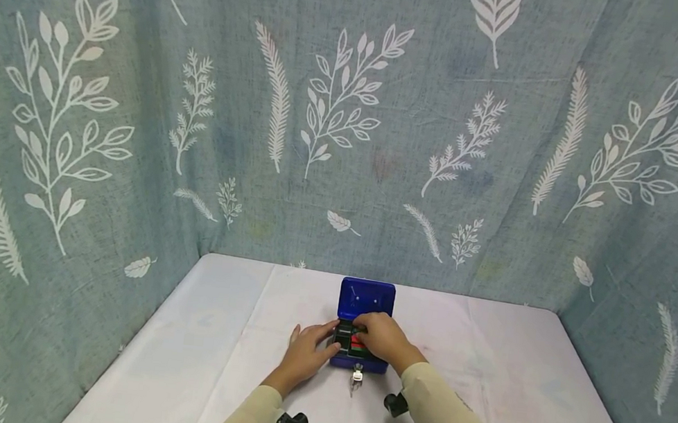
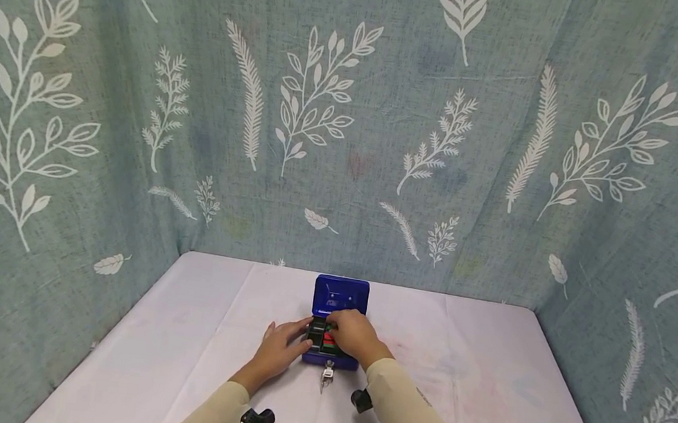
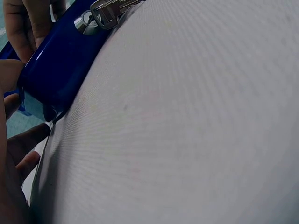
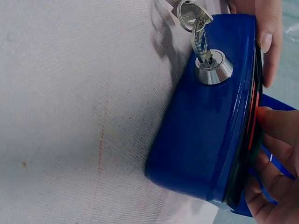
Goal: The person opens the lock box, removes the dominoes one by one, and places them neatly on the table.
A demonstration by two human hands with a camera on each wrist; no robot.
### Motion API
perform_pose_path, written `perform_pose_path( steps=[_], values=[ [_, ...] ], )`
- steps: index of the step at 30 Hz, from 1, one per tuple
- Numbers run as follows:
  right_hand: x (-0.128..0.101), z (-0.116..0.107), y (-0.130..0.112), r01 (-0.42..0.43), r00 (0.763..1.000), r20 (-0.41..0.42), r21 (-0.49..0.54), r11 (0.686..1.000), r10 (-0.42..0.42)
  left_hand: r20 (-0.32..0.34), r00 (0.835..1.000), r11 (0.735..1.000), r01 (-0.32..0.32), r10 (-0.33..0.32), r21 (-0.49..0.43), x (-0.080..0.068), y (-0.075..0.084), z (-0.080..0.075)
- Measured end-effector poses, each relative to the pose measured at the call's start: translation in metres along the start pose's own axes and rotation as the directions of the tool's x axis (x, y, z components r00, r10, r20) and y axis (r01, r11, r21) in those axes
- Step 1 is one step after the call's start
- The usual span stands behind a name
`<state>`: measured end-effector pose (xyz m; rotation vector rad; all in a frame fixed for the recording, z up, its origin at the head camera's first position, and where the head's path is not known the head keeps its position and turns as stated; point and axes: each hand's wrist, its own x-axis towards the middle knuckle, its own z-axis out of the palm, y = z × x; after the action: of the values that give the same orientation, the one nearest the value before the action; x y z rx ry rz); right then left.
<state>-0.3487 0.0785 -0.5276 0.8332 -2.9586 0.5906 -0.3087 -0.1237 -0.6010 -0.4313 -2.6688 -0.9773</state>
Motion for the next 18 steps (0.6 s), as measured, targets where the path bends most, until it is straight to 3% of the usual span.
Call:
perform_pose_path(
  steps=[18],
  values=[
    [-0.0008, -0.0042, 0.0011, -0.003, 0.998, -0.058, 0.006, 1.000, 0.004, -0.001, 1.000, 1.000, 0.002, -0.002, 0.006, 0.0012, -0.0041, 0.0038]
  ],
)
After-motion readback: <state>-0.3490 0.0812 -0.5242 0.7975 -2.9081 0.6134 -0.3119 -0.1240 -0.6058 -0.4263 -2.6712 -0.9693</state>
